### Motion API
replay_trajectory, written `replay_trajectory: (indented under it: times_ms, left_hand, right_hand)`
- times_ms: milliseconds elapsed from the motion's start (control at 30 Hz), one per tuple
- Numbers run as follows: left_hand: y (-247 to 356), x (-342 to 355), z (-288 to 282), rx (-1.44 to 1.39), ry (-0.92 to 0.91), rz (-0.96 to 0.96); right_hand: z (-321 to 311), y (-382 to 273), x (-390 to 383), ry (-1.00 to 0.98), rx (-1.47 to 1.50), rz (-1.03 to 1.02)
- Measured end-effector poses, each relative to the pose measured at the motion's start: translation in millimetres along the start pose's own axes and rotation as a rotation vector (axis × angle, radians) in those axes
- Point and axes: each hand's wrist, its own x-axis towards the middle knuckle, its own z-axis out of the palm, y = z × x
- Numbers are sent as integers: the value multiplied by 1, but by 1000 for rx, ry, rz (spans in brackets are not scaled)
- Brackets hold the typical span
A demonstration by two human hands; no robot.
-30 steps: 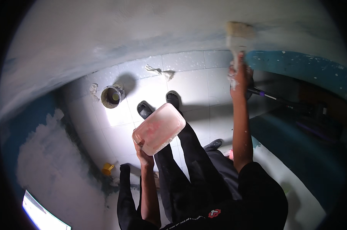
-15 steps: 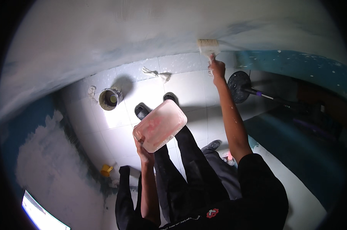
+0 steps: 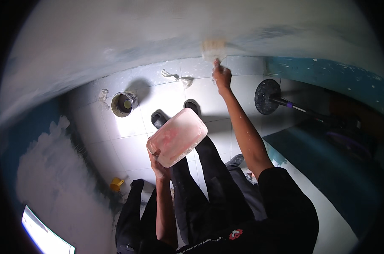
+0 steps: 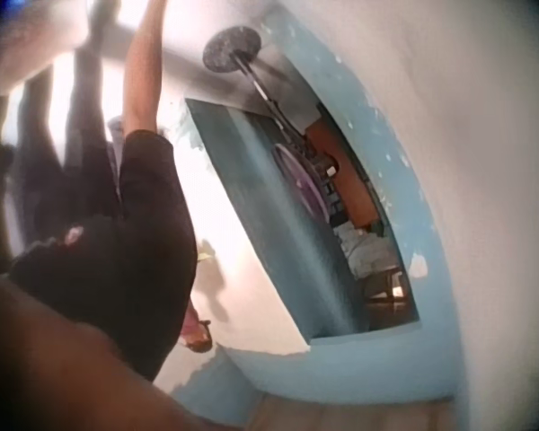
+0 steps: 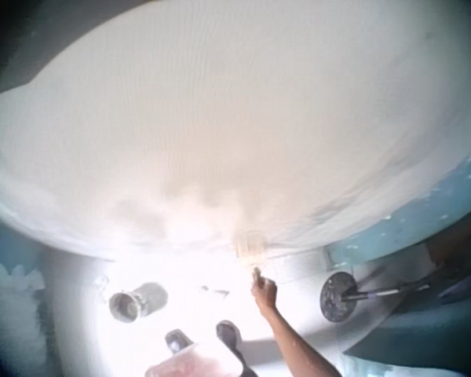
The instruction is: The person paints a ceiling white using a brush and a small container of paint. They repeatedly dip the brush into the container and apply paint to the ceiling in broad strokes, covering patches of blue and gray.
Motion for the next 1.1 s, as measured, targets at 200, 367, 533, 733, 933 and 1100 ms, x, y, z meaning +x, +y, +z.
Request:
replay_trajectory:
  times_ms: [200, 367, 533, 733, 933, 1100]
  left_hand:
    - [-11, -2, -5, -49, 79, 24]
    - [-7, -1, -2, -61, 62, 3]
    - [-2, 8, -3, 9, 6, 71]
    - [1, 5, 0, 15, 43, 94]
    - [6, 0, 5, 11, 18, 96]
    - [7, -2, 5, -5, -1, 71]
  right_hand:
    - [-55, -62, -38, -79, 366, -27]
    - [-114, -134, -101, 3, 651, -219]
    - [-44, -66, -35, -88, 491, -298]
    - [-15, -14, -12, -128, 187, 50]
    - [-123, -148, -108, -7, 569, -166]
    - [-83, -122, -65, 6, 572, -212]
